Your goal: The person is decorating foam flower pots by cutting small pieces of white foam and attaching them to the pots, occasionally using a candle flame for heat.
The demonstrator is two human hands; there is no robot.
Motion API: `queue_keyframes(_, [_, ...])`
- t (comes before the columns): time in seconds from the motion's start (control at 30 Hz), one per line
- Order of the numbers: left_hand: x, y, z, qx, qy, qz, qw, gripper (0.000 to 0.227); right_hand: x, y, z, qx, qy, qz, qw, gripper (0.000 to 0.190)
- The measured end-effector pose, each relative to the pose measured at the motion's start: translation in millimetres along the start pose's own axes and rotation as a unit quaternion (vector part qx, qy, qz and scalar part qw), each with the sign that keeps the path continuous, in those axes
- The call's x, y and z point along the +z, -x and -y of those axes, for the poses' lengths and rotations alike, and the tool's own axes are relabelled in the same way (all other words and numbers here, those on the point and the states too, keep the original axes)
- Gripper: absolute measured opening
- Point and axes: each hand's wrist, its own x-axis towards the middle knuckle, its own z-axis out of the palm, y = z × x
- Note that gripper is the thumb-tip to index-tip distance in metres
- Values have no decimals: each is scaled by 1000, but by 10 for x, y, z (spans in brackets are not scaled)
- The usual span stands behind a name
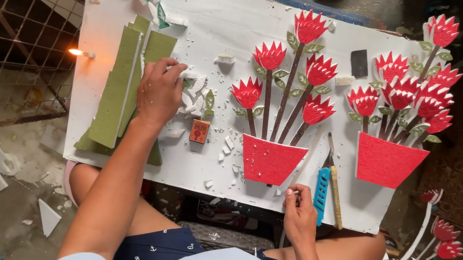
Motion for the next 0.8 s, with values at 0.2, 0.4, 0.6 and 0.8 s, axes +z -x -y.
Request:
queue_keyframes(0.2, [185,-72,252,15,-32,77,996,30,39,-42,-121,2,7,-4,1000,15])
queue_keyframes(0.4, [133,-192,268,-110,195,82,971,26,39,-24,-106,-9,8,-3,1000,14])
queue_keyframes(0.6, [-120,-42,81,-144,242,68,957,26,52,-39,-115,-15,10,-8,1000,14])
queue_keyframes(0.8, [-151,117,76,-119,241,65,961,29,64,-42,-127,-14,4,-9,1000,15])
